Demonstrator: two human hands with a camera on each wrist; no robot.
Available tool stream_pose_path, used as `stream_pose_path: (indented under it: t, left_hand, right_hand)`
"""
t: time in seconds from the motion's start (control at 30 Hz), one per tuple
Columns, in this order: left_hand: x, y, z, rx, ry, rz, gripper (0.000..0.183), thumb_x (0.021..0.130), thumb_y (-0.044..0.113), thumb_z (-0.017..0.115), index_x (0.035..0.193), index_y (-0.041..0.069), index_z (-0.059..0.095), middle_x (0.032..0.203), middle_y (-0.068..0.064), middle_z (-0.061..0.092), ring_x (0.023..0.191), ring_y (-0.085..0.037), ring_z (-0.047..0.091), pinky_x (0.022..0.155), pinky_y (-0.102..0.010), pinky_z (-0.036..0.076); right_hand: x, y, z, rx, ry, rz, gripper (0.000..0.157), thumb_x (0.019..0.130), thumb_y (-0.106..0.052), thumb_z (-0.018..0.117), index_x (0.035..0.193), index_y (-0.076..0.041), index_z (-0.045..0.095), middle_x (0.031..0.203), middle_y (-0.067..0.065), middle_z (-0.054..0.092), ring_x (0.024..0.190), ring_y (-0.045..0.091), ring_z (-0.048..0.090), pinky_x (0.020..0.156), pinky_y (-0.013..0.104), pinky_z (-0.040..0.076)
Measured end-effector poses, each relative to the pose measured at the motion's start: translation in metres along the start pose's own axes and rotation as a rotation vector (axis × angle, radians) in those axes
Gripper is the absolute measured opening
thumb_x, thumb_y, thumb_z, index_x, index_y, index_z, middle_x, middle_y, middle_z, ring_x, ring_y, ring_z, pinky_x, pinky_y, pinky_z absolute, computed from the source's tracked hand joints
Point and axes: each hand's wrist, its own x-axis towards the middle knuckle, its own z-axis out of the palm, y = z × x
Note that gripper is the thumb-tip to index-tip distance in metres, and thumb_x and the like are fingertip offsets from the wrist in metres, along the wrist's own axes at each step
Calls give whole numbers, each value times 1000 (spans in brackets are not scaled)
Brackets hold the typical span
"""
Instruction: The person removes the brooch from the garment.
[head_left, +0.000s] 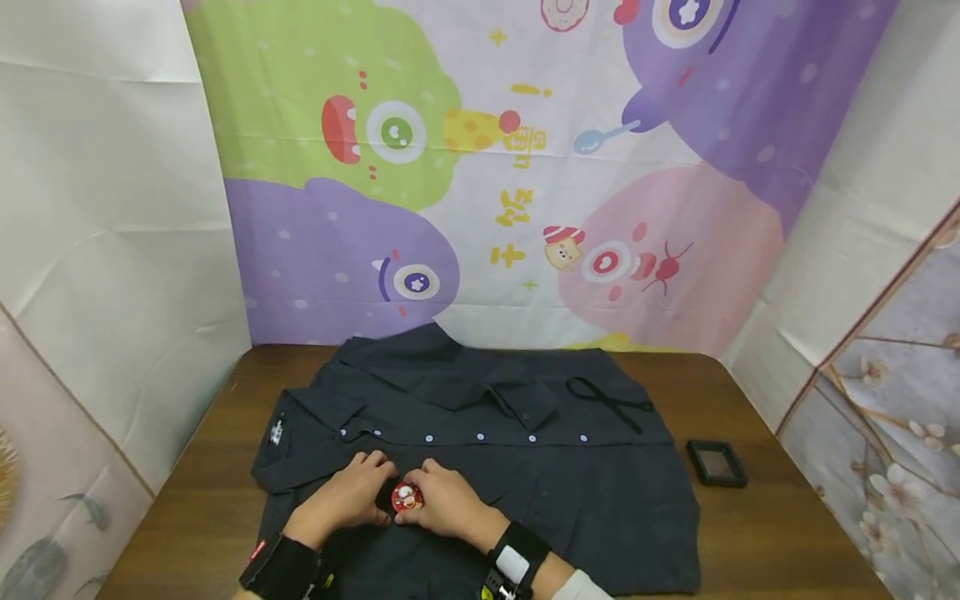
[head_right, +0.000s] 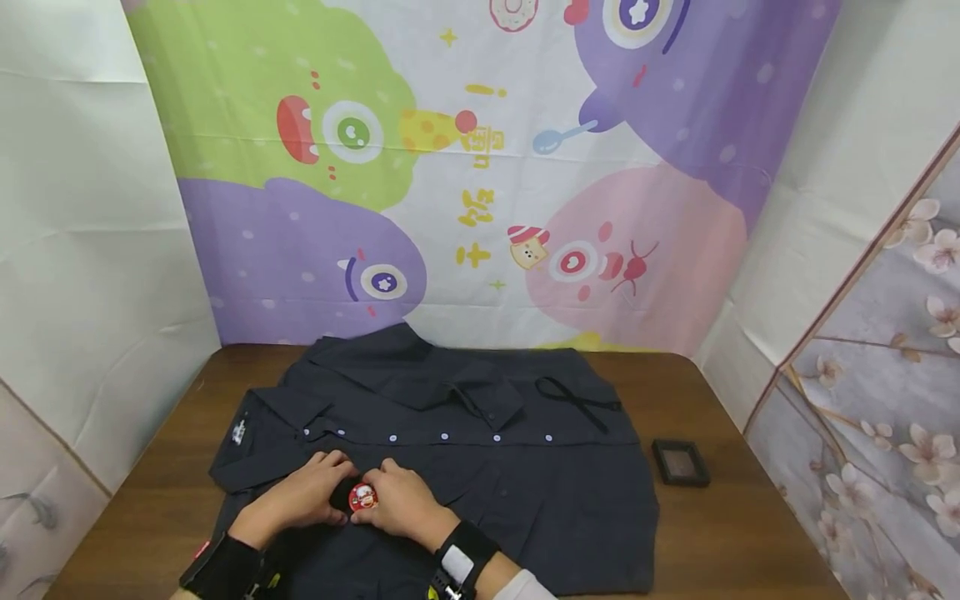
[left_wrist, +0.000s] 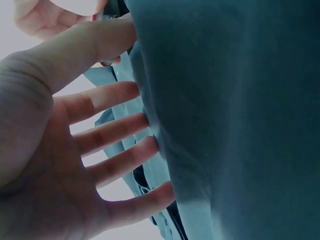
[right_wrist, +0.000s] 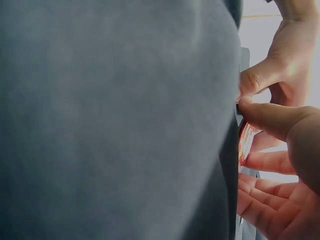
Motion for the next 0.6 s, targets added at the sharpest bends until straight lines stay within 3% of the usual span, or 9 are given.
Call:
stream_pose_path:
  t: [0.17,0.47,0.6]
  left_hand:
    - [0,0,0,7,-6,0,48,61,20,83,101,8,60,104,-8,53,101,-33,48,79,-52,49]
    - [-3,0,-1,0,0,0,50,61,22,84,102,7,61,105,-9,53,101,-32,48,79,-53,49]
    - [-2,-1,0,-2,6,11,49,62,22,83,103,7,61,107,-8,53,103,-33,48,78,-54,49]
  right_hand:
    - [1,0,2,-19,-2,12,43,72,-48,73,100,-17,64,81,-5,50,60,5,46,53,21,42]
    - [1,3,6,47,12,41,45,71,-50,73,97,-15,63,83,-5,50,61,3,45,52,18,40]
    - [3,6,6,82,-18,41,51,70,-52,74,103,-15,63,86,-4,49,62,3,45,53,17,41]
